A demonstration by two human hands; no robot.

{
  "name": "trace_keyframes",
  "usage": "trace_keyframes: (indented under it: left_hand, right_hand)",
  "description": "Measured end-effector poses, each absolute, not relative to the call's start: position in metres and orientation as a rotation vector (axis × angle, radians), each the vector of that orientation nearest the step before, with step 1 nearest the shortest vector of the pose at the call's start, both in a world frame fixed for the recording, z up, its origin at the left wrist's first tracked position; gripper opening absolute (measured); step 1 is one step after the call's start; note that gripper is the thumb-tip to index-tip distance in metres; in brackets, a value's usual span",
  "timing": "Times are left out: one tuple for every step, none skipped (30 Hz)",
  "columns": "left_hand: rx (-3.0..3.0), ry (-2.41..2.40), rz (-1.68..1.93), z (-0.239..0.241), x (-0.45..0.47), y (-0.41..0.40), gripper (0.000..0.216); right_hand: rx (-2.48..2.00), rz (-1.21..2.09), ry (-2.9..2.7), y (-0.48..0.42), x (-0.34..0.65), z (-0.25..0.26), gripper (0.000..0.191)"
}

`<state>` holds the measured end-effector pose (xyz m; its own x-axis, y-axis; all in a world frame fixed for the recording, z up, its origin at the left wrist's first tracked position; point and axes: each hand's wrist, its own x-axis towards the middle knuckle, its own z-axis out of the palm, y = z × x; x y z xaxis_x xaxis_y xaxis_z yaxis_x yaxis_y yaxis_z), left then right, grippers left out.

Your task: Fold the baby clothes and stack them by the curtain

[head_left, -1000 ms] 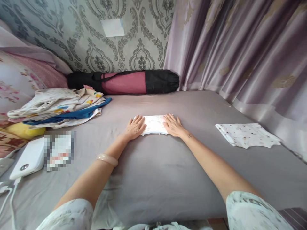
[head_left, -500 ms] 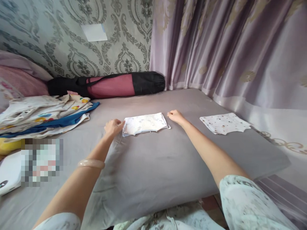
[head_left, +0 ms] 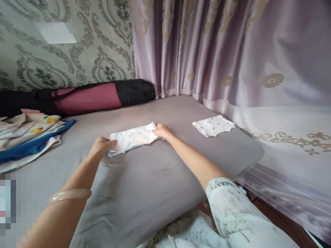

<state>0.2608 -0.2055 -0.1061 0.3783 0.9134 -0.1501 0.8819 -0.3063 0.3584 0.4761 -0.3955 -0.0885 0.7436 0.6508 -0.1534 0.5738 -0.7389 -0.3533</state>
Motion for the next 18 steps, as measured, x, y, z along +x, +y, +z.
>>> trace_keyframes:
  left_hand:
    - [2.187,1.573,0.075,-0.105,0.262,-0.205,0.023]
    - [2.109,1.587,0.045,-0.105,0.262,-0.204,0.023]
    - [2.049,1.601,0.032,-0.105,0.262,-0.203,0.024]
    - [2.022,1.615,0.041,-0.105,0.262,-0.202,0.026]
    - [2.01,1.623,0.049,-0.106,0.262,-0.201,0.027]
    - [2.007,1.625,0.051,-0.106,0.261,-0.199,0.029]
    - [2.006,1.63,0.043,-0.107,0.26,-0.198,0.03]
    - [2.004,1.632,0.032,-0.107,0.26,-0.197,0.03]
    - [2.0,1.631,0.019,-0.107,0.26,-0.197,0.03]
    - [1.991,1.633,0.016,-0.106,0.259,-0.196,0.029]
    - [1.982,1.626,0.01,-0.104,0.259,-0.197,0.029]
    - [1.976,1.615,0.006,-0.101,0.26,-0.198,0.029]
    - [1.979,1.596,0.002,-0.097,0.26,-0.199,0.029]
    - [1.993,1.571,0.004,-0.092,0.261,-0.202,0.03]
    - [2.016,1.55,0.014,-0.085,0.262,-0.205,0.031]
    - [2.043,1.526,0.033,-0.078,0.264,-0.21,0.031]
    - [2.074,1.489,0.058,-0.069,0.266,-0.215,0.032]
    - [2.1,1.453,0.092,-0.061,0.269,-0.222,0.033]
  right_hand:
    - [-2.649,0.369,-0.962,-0.396,0.474,-0.088,0.033]
    - [-2.639,0.356,-0.971,-0.397,0.473,-0.088,0.033]
    - [-2.633,0.35,-0.982,-0.398,0.471,-0.088,0.033]
    - [-2.633,0.348,-0.991,-0.398,0.47,-0.087,0.032]
    - [-2.635,0.351,-0.999,-0.399,0.47,-0.086,0.031]
    - [-2.638,0.354,-1.003,-0.4,0.469,-0.085,0.03]
    - [-2.639,0.355,-1.007,-0.401,0.469,-0.084,0.029]
    - [-2.637,0.351,-1.011,-0.401,0.468,-0.084,0.028]
    - [-2.632,0.344,-1.017,-0.402,0.468,-0.083,0.028]
    - [-2.628,0.334,-1.023,-0.403,0.468,-0.082,0.028]
    - [-2.623,0.324,-1.029,-0.404,0.469,-0.082,0.028]
    - [-2.618,0.315,-1.035,-0.405,0.47,-0.082,0.027]
    - [-2.614,0.311,-1.038,-0.406,0.471,-0.081,0.026]
    - [-2.61,0.315,-1.039,-0.406,0.474,-0.081,0.026]
    - [-2.605,0.324,-1.038,-0.408,0.477,-0.08,0.025]
    - [-2.598,0.333,-1.035,-0.41,0.48,-0.079,0.025]
    - [-2.592,0.342,-1.029,-0.413,0.485,-0.076,0.025]
    - [-2.588,0.347,-1.02,-0.418,0.49,-0.073,0.024]
